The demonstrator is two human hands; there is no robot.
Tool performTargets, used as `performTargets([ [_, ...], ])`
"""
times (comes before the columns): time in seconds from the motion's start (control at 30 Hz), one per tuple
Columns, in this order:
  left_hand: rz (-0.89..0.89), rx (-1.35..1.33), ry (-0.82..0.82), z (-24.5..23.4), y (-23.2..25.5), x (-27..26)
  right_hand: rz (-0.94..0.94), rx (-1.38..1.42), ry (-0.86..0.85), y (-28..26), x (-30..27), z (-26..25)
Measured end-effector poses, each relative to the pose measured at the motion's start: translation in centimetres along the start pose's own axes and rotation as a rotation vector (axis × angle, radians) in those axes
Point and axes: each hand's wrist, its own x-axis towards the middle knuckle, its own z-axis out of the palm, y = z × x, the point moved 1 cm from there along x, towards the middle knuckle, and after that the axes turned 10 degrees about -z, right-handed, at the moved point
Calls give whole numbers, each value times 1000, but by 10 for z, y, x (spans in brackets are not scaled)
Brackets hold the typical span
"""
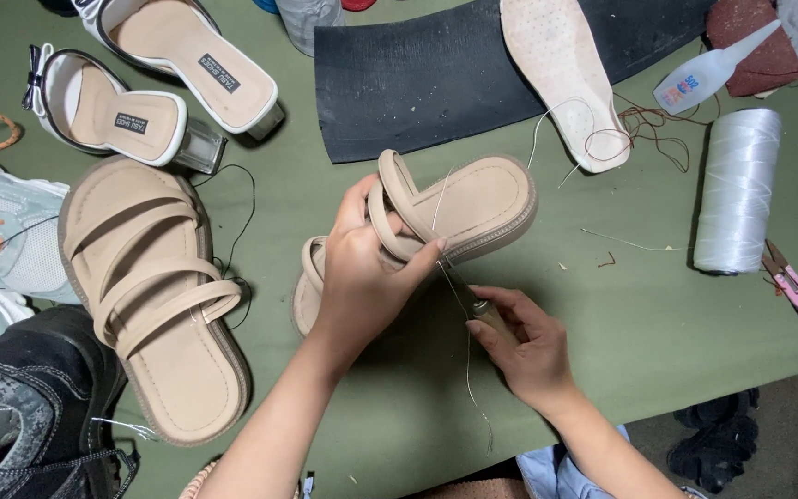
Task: The person uses a stitching awl to sew the straps of a beige sandal to its sole. They repeatedly pierce the material and pull a white thread through the holes to secure the straps. The person also handles the thread and adjusts the sandal's position on the work surface.
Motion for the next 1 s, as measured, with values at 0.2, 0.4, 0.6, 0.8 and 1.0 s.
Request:
performTargets([
  [0.2,-6,53,-116,-15,0,1,289,196,-19,-34,-2,1],
  [0.4,101,503,66,-31,5,-48,389,224,-21,-76,6,-6],
  [0.6,510,617,205,-4,6,-68,413,247,-42,-94,13,-3],
  [0.8,662,748,257,1,2,-46,452,176,-36,-103,21,-2],
  [1.0,635,728,268,0,-1,-39,410,135,-35,-98,23,1],
])
